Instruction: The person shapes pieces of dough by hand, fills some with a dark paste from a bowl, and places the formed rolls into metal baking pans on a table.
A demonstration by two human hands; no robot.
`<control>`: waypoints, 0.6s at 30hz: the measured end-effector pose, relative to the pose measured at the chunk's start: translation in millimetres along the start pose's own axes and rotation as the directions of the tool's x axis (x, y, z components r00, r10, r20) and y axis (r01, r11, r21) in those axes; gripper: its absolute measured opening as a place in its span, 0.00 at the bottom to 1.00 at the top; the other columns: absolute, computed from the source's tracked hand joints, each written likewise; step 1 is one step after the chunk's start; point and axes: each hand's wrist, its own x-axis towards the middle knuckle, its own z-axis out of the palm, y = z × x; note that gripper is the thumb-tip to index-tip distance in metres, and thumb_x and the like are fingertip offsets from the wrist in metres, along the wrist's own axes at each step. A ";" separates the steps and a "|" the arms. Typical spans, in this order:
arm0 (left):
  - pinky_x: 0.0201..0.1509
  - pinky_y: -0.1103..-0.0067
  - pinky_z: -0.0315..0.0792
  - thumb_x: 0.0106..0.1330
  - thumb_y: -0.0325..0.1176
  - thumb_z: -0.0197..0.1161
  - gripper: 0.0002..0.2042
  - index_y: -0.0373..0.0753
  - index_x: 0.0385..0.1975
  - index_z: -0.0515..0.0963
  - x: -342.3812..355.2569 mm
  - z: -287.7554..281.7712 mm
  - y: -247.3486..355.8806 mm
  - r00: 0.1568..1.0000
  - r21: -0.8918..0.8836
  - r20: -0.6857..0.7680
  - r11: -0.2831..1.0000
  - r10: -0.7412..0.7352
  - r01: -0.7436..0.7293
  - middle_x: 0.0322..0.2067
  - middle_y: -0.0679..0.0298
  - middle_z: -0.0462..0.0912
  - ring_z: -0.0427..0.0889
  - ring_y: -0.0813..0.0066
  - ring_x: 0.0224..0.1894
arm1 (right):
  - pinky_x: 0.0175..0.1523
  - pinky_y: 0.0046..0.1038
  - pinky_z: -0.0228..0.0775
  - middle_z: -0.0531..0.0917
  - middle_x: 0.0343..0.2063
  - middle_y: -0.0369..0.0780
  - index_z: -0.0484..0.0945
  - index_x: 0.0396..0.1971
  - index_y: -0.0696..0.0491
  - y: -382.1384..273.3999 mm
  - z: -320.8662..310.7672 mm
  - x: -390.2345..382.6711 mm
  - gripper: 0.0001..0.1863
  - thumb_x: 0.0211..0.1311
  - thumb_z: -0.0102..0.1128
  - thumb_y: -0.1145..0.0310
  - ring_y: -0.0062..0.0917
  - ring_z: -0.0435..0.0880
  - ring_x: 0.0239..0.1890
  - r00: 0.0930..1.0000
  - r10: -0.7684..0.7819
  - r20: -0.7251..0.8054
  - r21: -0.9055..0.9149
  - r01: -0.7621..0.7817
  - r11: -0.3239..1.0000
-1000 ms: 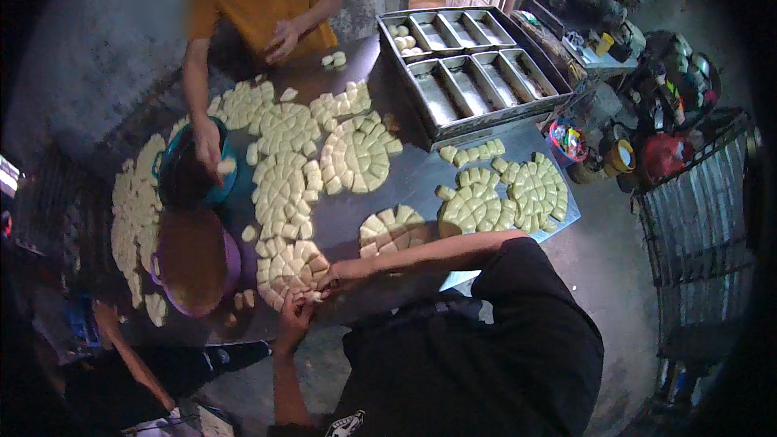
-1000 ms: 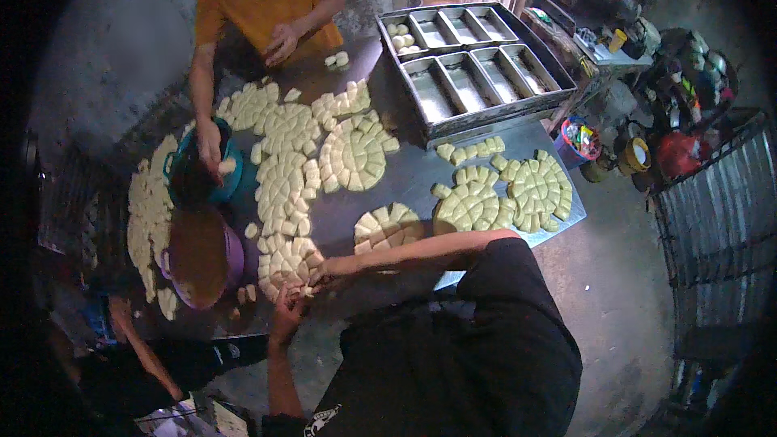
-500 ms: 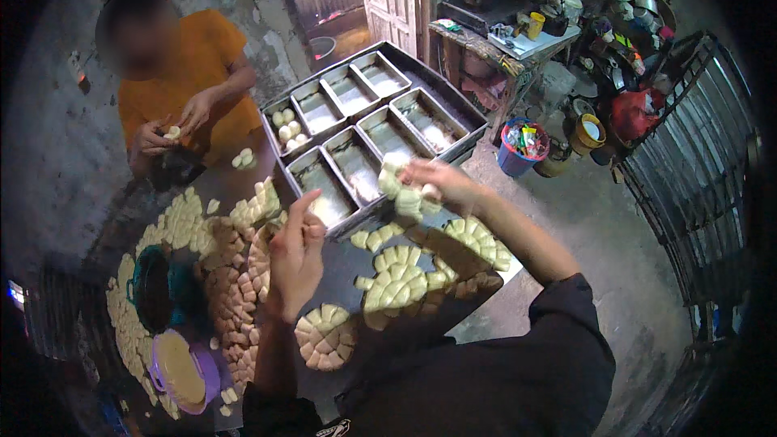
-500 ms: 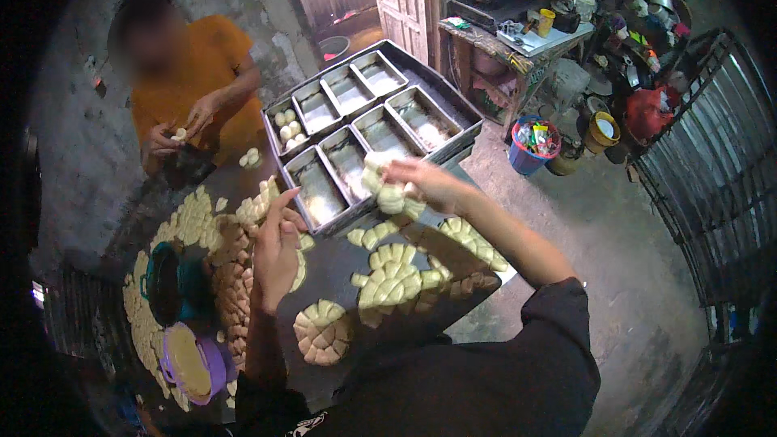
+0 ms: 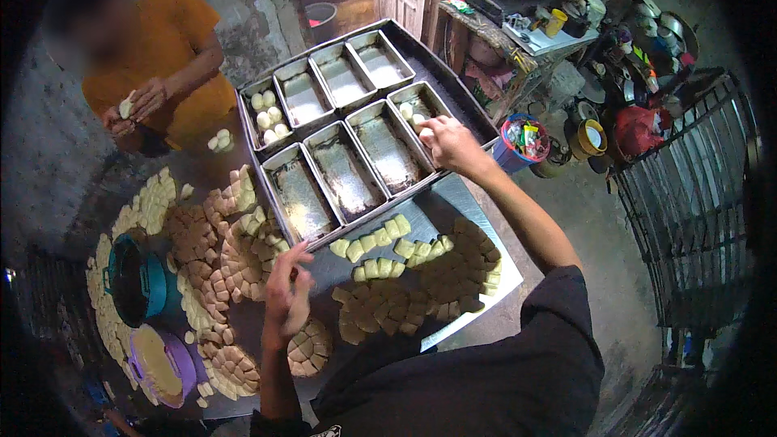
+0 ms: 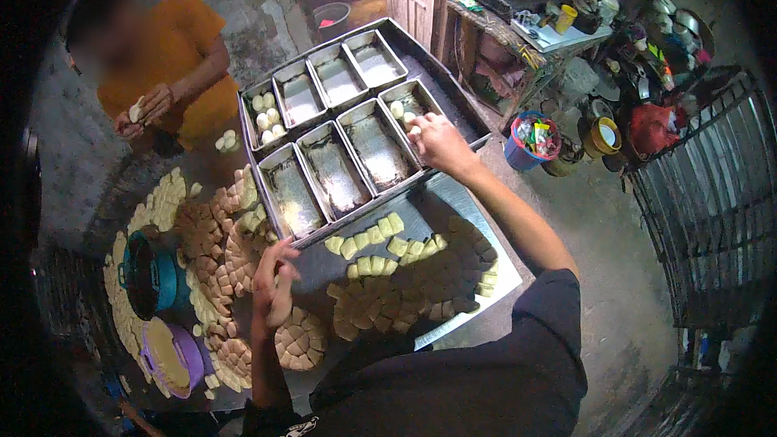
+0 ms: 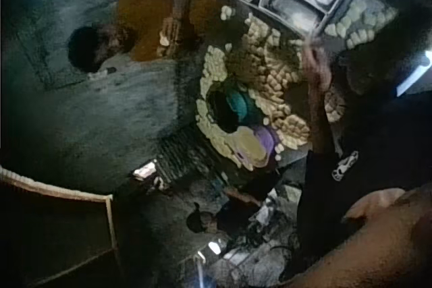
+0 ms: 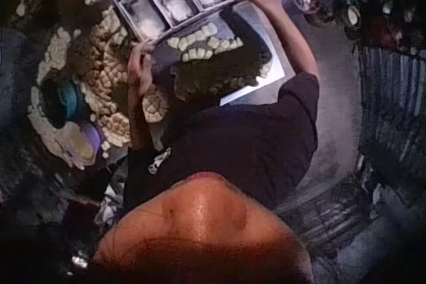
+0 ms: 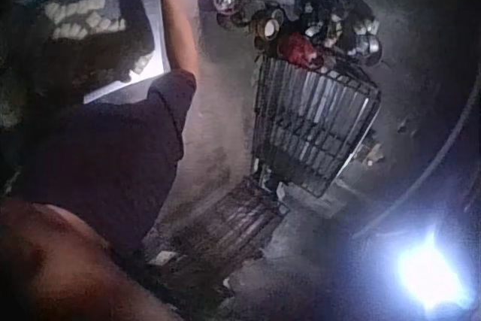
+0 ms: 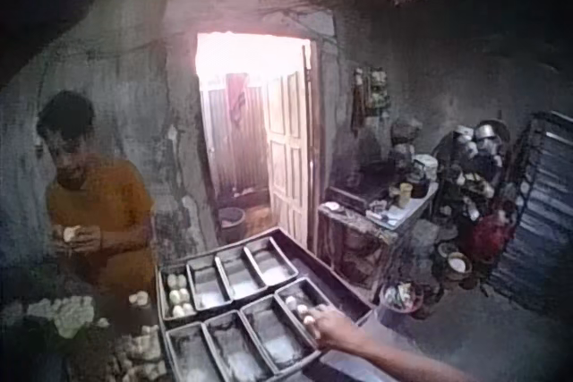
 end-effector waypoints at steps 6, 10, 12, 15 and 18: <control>0.41 0.78 0.76 0.75 0.33 0.51 0.17 0.36 0.60 0.72 -53.7 -7.8 -22.5 0.930 -0.260 -0.114 0.915 -0.348 0.310 0.41 0.60 0.80 0.78 0.76 0.34 | 0.48 0.42 0.75 0.82 0.36 0.50 0.78 0.45 0.56 11.3 -27.2 45.4 0.12 0.63 0.59 0.70 0.46 0.83 0.42 0.987 -0.145 0.069 -0.110 0.152 0.982; 0.40 0.77 0.77 0.74 0.32 0.55 0.17 0.36 0.59 0.73 -61.1 -8.1 -15.1 0.931 -0.205 -0.060 0.917 -0.359 0.341 0.42 0.59 0.80 0.80 0.75 0.38 | 0.45 0.40 0.77 0.84 0.36 0.53 0.69 0.58 0.55 24.9 -4.1 87.9 0.30 0.53 0.65 0.77 0.46 0.85 0.41 0.927 0.081 0.366 -0.003 -0.086 0.996; 0.39 0.78 0.77 0.73 0.32 0.56 0.16 0.36 0.59 0.73 -78.1 -10.1 -22.6 0.909 -0.185 -0.097 0.905 -0.406 0.384 0.42 0.59 0.81 0.80 0.75 0.38 | 0.51 0.39 0.77 0.83 0.40 0.57 0.63 0.64 0.55 14.8 -6.0 98.5 0.38 0.49 0.67 0.76 0.47 0.84 0.45 0.901 0.094 0.423 0.011 -0.109 0.994; 0.38 0.78 0.78 0.72 0.31 0.58 0.16 0.36 0.57 0.74 -99.8 -8.5 -33.7 0.883 -0.161 -0.157 0.894 -0.442 0.418 0.42 0.58 0.81 0.81 0.76 0.35 | 0.57 0.38 0.75 0.81 0.46 0.58 0.63 0.65 0.55 27.2 -1.5 102.5 0.39 0.49 0.66 0.77 0.46 0.82 0.51 0.957 0.002 0.289 -0.092 0.025 0.995; 0.37 0.79 0.78 0.72 0.31 0.59 0.15 0.36 0.56 0.75 -115.9 -6.6 -36.2 0.833 -0.126 -0.160 0.848 -0.529 0.514 0.42 0.58 0.80 0.81 0.76 0.33 | 0.62 0.37 0.71 0.79 0.52 0.56 0.70 0.60 0.57 23.2 -4.9 103.6 0.31 0.51 0.63 0.76 0.47 0.78 0.56 0.909 0.015 0.417 -0.149 0.052 0.987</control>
